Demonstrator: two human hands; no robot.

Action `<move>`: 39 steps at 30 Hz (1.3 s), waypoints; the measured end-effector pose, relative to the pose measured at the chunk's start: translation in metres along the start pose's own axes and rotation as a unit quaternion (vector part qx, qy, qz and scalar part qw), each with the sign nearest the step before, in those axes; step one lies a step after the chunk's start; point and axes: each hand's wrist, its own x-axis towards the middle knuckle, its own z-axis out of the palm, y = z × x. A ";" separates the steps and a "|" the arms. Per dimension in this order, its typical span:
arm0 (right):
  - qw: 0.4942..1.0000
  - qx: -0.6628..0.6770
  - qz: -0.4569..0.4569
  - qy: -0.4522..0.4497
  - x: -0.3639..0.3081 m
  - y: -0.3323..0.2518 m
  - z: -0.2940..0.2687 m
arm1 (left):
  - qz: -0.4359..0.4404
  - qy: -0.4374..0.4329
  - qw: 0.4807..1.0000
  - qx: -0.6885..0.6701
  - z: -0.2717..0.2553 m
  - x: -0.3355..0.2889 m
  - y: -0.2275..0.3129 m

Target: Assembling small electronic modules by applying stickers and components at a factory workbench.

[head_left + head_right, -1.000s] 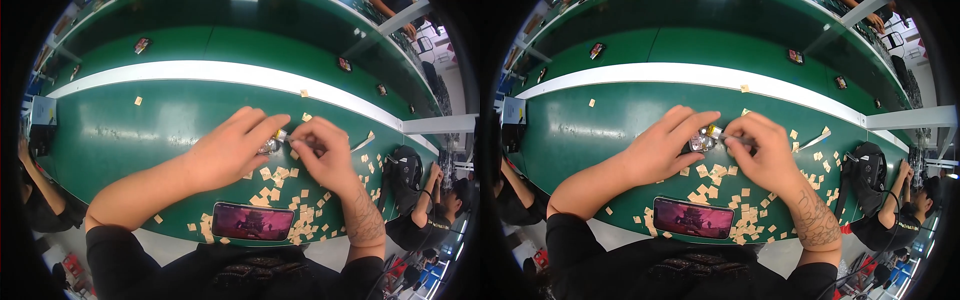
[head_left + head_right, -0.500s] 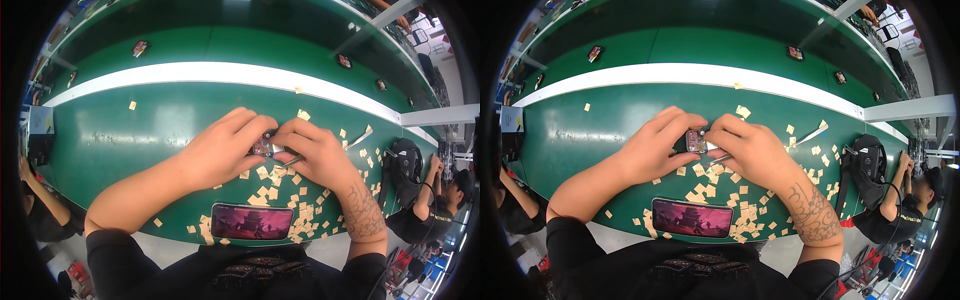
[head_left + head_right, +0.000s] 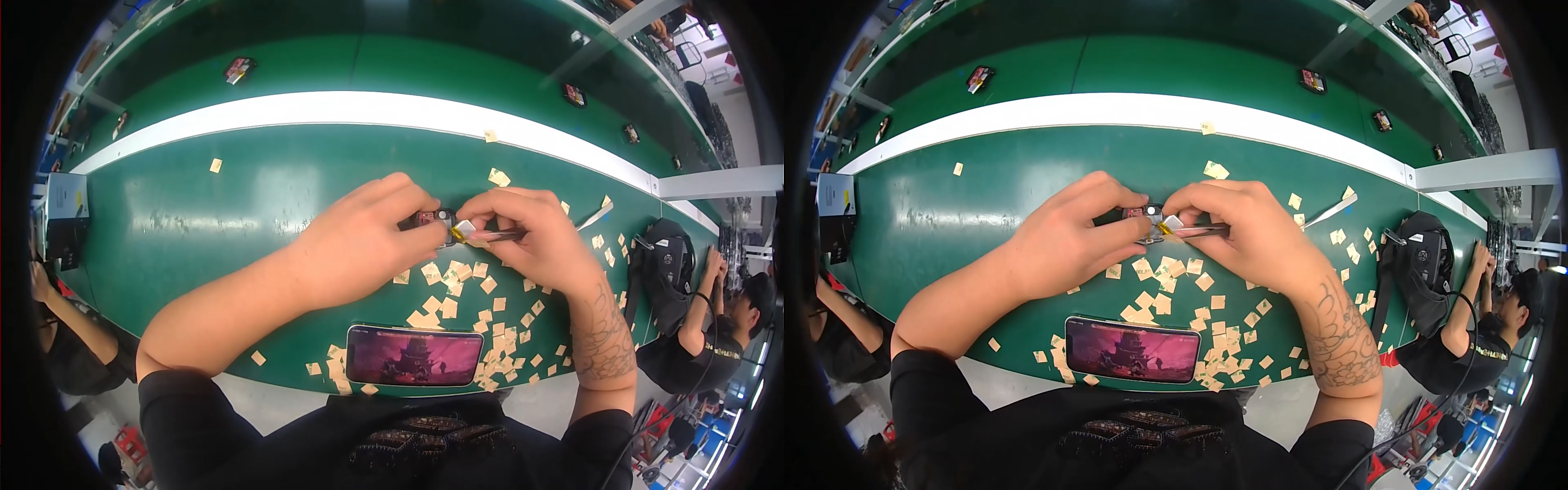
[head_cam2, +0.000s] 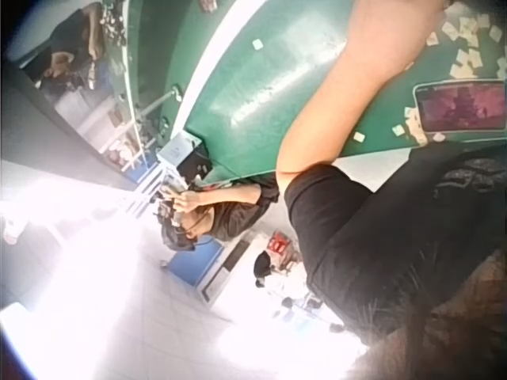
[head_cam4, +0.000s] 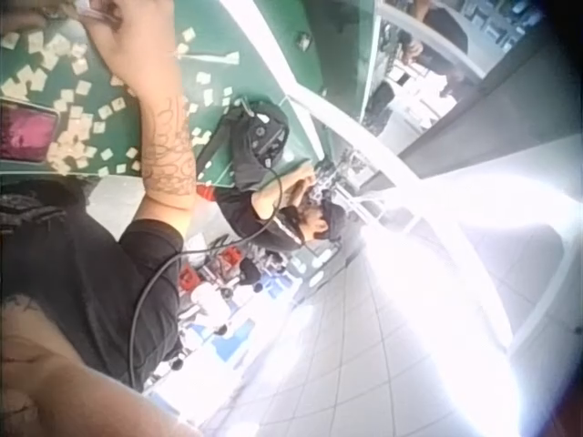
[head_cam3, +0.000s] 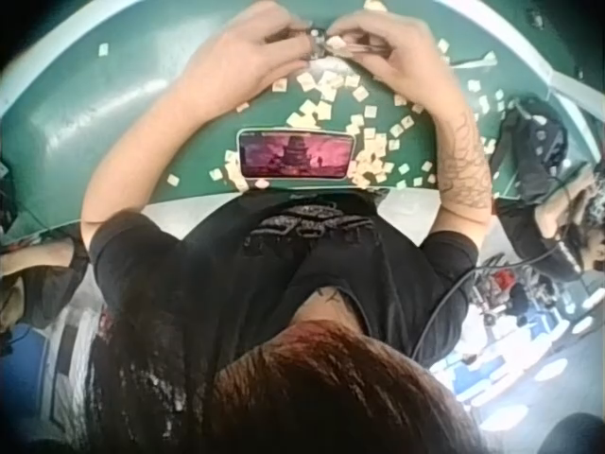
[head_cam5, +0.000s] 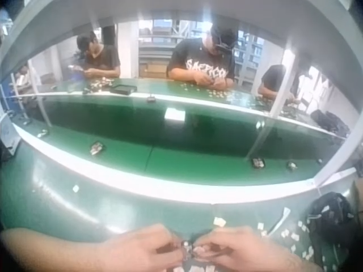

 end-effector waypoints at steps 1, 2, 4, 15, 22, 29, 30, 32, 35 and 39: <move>1.000 0.001 0.000 0.000 -0.001 0.001 -0.003 | 0.014 -0.001 0.999 0.028 0.001 0.000 0.000; 1.000 -0.003 -0.005 -0.002 -0.002 0.001 -0.005 | 0.028 -0.002 0.998 0.057 0.001 0.000 0.001; 1.000 -0.006 -0.009 -0.002 -0.004 0.002 -0.004 | 0.034 -0.007 0.997 0.066 0.002 0.001 0.000; 0.994 -0.064 -0.001 0.094 -0.005 -0.016 0.025 | 0.029 0.001 0.997 0.065 0.003 0.004 0.003; 0.993 -0.042 0.025 0.103 -0.010 -0.012 0.038 | 0.012 0.020 1.000 0.003 0.003 0.005 0.001; 0.993 -0.023 0.044 0.108 -0.010 -0.014 0.037 | -0.017 0.024 0.999 -0.026 0.002 0.006 0.003; 0.992 -0.023 0.051 0.113 -0.009 -0.014 0.037 | -0.016 0.025 0.999 -0.025 0.001 0.006 0.003; 0.992 -0.025 0.055 0.112 -0.009 -0.014 0.035 | -0.019 0.022 0.999 -0.026 0.001 0.007 0.003; 0.992 -0.024 0.067 0.103 -0.009 -0.016 0.032 | -0.024 0.022 0.999 -0.026 0.001 0.006 0.004; 0.992 -0.051 0.050 0.105 -0.010 -0.013 0.034 | -0.027 0.012 0.999 -0.020 0.001 0.005 0.004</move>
